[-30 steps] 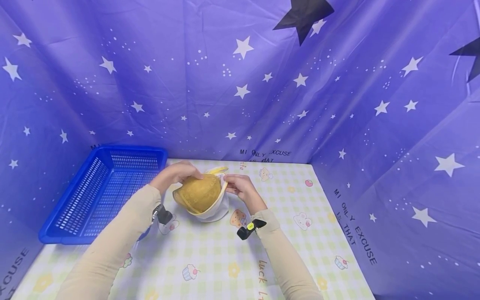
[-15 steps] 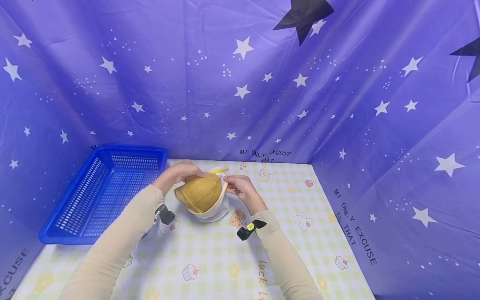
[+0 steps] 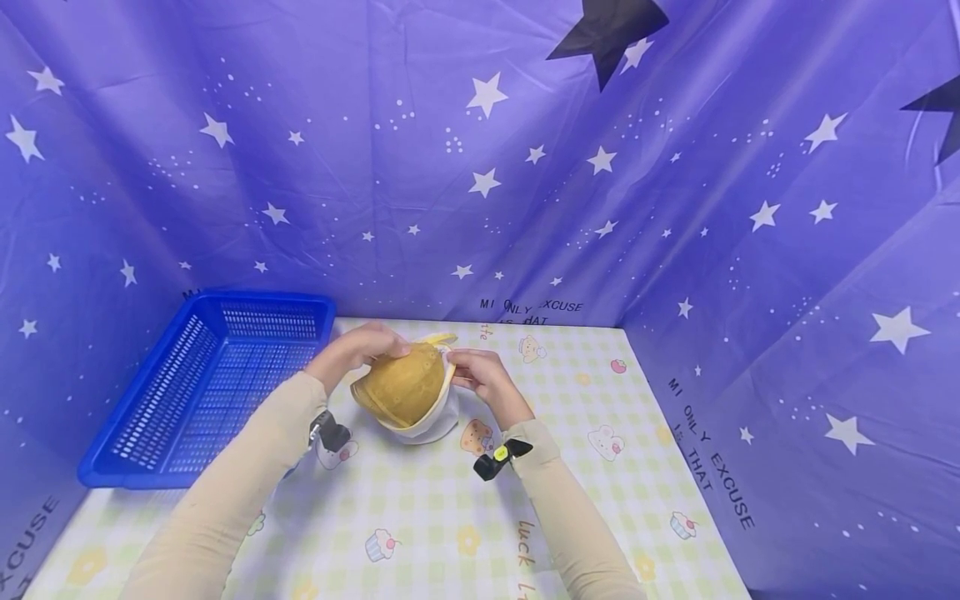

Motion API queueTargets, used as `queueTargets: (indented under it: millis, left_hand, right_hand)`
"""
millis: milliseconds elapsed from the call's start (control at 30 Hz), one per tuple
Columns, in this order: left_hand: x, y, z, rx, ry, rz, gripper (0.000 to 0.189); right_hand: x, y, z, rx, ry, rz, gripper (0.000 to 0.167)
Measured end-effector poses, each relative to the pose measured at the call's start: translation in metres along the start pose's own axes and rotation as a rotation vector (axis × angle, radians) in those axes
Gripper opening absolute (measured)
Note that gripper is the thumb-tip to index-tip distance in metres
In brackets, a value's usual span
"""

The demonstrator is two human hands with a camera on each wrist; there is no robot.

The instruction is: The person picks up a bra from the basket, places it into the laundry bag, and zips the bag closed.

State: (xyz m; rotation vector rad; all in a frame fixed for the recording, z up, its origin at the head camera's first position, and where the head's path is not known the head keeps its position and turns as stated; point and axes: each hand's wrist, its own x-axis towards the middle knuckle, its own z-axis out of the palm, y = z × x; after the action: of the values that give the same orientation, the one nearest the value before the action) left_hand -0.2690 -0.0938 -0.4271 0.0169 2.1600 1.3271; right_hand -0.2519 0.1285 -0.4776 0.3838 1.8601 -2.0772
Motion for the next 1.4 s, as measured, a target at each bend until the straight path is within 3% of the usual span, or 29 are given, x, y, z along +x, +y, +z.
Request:
queueTargets:
  millis: [967, 1400]
  left_hand:
    - [0.0017, -0.0015, 0.0011, 0.031, -0.021, 0.022, 0.042]
    - [-0.0014, -0.0047, -0.0033, 0.014, 0.028, 0.017, 0.04]
  right_hand:
    - [0.0033, -0.0022, 0.0002, -0.01, 0.027, 0.03, 0.033]
    - [0.0038, -0.001, 0.001, 0.002, 0.002, 0.015, 0.035]
